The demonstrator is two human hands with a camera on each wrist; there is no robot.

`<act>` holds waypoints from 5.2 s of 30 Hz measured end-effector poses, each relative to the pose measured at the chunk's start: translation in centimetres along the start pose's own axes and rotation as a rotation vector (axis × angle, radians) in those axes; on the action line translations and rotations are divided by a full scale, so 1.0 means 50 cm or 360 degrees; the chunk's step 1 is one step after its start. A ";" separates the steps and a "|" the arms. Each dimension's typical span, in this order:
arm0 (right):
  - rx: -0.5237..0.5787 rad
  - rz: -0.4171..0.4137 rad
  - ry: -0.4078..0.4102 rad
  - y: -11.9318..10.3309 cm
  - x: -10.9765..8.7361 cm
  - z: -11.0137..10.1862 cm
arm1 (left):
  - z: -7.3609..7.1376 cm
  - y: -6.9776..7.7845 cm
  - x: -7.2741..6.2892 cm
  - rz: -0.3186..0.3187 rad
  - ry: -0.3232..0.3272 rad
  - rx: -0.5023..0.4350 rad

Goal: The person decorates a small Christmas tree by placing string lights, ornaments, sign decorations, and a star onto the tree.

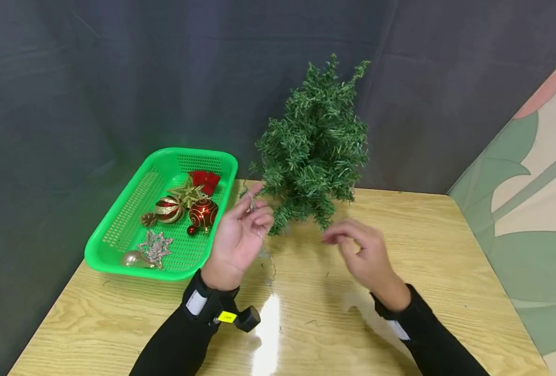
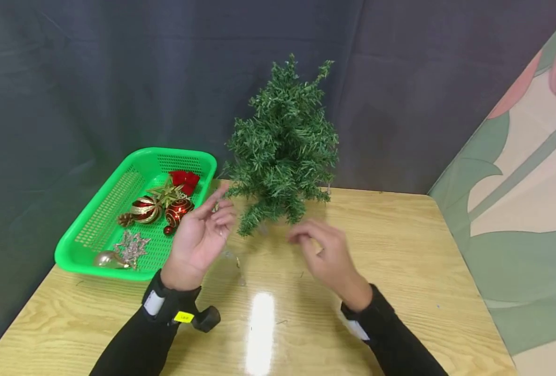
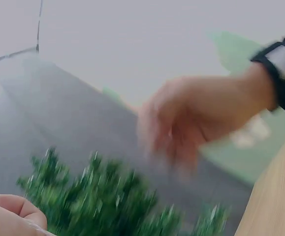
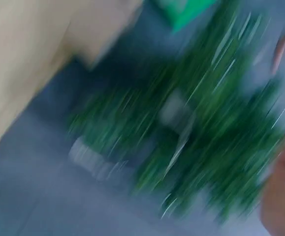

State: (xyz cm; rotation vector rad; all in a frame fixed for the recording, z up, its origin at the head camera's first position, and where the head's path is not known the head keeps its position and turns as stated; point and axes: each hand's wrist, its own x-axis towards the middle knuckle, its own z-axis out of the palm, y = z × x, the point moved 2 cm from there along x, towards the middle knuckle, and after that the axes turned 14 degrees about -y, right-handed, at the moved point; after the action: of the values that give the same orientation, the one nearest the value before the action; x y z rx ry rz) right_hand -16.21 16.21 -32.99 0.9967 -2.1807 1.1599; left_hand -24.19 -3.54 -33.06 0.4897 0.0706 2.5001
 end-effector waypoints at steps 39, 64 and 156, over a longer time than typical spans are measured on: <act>0.2127 0.0052 0.0198 -0.046 0.050 -0.116 | 0.077 -0.177 -0.005 -0.0525 -0.0833 0.2467; -0.0232 0.0205 -0.0211 -0.094 0.160 -0.040 | 0.262 -0.046 -0.077 -0.0039 -0.1839 0.2489; 0.1484 0.0893 0.0226 0.174 0.287 -0.234 | 0.215 0.119 0.380 -0.0560 0.0135 0.2059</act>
State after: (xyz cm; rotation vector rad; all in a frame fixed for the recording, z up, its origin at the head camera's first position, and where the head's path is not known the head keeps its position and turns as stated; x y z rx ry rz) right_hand -31.12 23.97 -21.34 0.5543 -1.8185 2.5470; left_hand -38.00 1.54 -15.84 0.7480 1.6821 1.8272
